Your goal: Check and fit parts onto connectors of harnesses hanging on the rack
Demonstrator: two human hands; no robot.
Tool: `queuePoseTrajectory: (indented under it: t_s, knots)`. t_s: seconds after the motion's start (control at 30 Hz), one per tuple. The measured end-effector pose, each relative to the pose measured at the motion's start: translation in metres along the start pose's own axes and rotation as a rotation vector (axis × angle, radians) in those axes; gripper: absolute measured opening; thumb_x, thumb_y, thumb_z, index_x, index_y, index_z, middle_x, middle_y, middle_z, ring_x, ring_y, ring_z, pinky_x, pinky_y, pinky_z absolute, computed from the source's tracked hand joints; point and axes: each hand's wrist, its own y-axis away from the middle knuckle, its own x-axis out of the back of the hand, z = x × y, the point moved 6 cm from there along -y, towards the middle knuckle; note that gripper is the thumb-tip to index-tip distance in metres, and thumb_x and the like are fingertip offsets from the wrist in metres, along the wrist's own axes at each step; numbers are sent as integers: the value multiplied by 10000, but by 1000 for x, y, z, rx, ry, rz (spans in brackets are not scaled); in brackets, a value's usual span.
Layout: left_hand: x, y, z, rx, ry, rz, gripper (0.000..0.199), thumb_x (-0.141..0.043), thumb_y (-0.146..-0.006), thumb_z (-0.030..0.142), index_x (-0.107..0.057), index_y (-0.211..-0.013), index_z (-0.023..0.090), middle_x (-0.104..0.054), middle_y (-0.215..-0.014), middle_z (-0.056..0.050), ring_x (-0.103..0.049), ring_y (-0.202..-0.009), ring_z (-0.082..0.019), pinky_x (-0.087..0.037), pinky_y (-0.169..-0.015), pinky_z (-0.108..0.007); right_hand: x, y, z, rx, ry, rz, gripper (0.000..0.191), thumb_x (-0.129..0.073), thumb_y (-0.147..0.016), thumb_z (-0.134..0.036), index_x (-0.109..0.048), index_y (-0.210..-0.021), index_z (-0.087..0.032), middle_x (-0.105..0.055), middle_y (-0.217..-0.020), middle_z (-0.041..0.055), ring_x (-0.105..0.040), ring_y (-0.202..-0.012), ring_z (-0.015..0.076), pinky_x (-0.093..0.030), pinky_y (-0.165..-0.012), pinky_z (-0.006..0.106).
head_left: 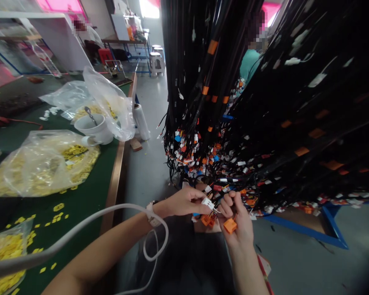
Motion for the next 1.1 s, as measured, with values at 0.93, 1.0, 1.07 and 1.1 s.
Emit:
queuePoseTrajectory:
  t_s: [0.93,1.0,1.07,1.1]
  knots:
    - [18,-12,-42,62,761,406,274,-589,-647,22,-651,-901,102,-610,-820,-47,-580,-732,-102,-453,-672,-212,45,0,32,-64,339,92,288,-853,-510,-241,-614,-659,-178,-566,-519,-51,-471,-446,51,-416,-449,157]
    - [17,-12,-45,92,824,414,195,-638,-672,48,-660,-861,85,-645,-822,-73,-616,-781,-132,-477,-762,-253,46,-1,33,-61,318,94,307,-855,-502,-217,-625,-704,-189,-622,-604,-37,-491,-469,50,-440,-478,166]
    - [15,-12,-45,93,864,390,147,-673,-705,98,-665,-849,77,-670,-849,-96,-638,-832,-162,-484,-823,-286,47,0,34,-64,300,93,329,-853,-502,-197,-631,-746,-203,-662,-693,-22,-522,-502,58,-466,-509,183]
    - [14,-11,-45,88,873,376,150,-685,-716,123,-667,-856,75,-678,-864,-105,-645,-855,-176,-486,-840,-297,47,0,35,-67,296,89,332,-849,-508,-192,-630,-756,-208,-668,-711,-21,-537,-518,66,-477,-522,193]
